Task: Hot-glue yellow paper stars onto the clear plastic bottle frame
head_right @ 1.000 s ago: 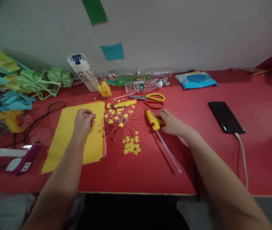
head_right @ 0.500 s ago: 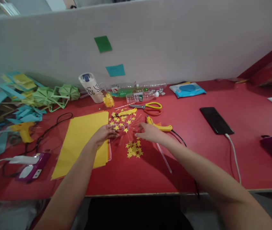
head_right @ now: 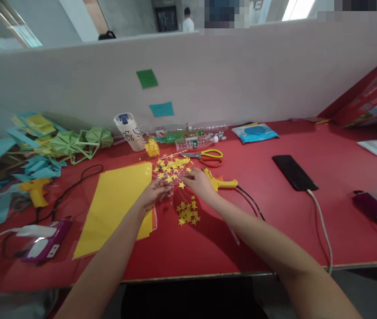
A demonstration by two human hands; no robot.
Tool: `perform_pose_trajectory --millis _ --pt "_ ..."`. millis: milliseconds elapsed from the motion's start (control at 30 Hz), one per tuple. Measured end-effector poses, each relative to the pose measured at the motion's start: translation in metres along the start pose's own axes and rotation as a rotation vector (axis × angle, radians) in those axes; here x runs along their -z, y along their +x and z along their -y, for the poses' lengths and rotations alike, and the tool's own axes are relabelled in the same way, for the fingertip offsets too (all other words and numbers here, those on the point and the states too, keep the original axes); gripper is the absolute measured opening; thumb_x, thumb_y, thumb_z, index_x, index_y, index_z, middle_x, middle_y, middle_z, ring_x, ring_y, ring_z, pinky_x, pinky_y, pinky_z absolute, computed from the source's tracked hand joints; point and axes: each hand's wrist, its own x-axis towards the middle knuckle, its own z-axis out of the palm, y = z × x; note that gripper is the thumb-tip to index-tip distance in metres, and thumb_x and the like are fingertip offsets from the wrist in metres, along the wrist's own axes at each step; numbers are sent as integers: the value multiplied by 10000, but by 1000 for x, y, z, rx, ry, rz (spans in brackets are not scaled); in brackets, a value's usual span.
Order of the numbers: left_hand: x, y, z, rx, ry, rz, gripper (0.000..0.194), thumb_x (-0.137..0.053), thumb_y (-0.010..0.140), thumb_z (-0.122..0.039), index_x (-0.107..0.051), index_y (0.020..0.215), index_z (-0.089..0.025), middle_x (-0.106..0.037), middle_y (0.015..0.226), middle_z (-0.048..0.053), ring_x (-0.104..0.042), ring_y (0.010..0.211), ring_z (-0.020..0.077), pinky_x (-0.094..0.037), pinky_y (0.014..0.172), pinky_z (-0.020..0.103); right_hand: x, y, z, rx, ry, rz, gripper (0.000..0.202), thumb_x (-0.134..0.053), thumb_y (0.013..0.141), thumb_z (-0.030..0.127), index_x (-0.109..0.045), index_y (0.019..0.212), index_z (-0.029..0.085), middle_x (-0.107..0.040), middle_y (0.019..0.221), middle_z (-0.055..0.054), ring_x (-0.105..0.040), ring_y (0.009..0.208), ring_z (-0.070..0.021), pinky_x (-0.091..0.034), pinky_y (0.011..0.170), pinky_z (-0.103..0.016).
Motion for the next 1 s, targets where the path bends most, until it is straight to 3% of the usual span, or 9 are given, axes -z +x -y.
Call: perform_pose_trajectory --millis 200,267,367,467,600,733,833,933,1000 --pt "-17 -11 -9 -283 29 -36 527 -872 525 -241 -599 975 -207 -670 851 -21 -523 527 51 -392 460 177 13 -8 20 95 140 -50 190 -558 807 309 -663 696 195 -596 728 -10 -599 690 -154 -495 696 -312" --pt "-26 -16 -15 -333 0 -60 478 -873 528 -272 -602 916 -208 -672 809 -25 -567 602 75 -444 546 187 17 -9 28 129 166 -59 181 -564 805 307 -664 704 195 -572 746 -8 -587 687 -144 -493 689 -307" --pt "-38 -23 -23 -359 -100 -69 480 -886 493 -291 -616 880 -202 -684 814 -19 -633 699 112 -493 653 223 24 -12 39 213 164 -83 146 -570 800 262 -690 760 189 -545 787 -11 -560 697 -130 -468 657 -291" --pt "-43 -27 -24 -366 -163 -86 464 -883 487 -329 -634 856 -196 -684 771 -14 -652 672 136 -519 678 272 30 -18 48 314 91 -86 142 -562 820 237 -688 773 190 -544 781 -9 -539 681 -120 -447 623 -272" --pt "-40 -30 -20 -377 -191 -129 428 -879 492 -346 -653 824 -197 -699 774 -5 -678 680 155 -542 747 315 43 -27 55 375 5 -16 159 -563 843 278 -682 915 202 -602 917 -38 -596 690 -116 -489 627 -266" --pt "-35 -31 -15 -377 -201 -185 407 -872 486 -352 -635 788 -218 -701 778 -9 -683 699 166 -545 745 318 68 -33 60 327 -178 73 290 -614 834 323 -633 1103 217 -673 1012 -58 -630 629 -121 -502 603 -280" --pt "-32 -31 -12 -390 -128 -216 346 -831 542 -367 -603 774 -250 -703 813 -9 -691 775 202 -543 767 351 83 -39 66 357 -296 -15 151 -600 860 355 -658 920 229 -692 822 -22 -596 553 -121 -437 510 -256" --pt "-30 -31 -8 -402 -79 -244 328 -812 566 -349 -571 774 -273 -704 823 -9 -690 843 235 -536 776 378 79 -46 72 493 -289 -183 141 -536 900 243 -632 798 232 -663 713 -6 -577 575 -116 -438 549 -246" --pt "-31 -31 -4 -402 -87 -252 335 -817 558 -339 -564 767 -274 -697 787 -3 -687 867 250 -535 744 373 67 -49 73 629 -293 -107 173 -506 909 212 -631 790 226 -656 701 -1 -569 574 -105 -434 546 -227"
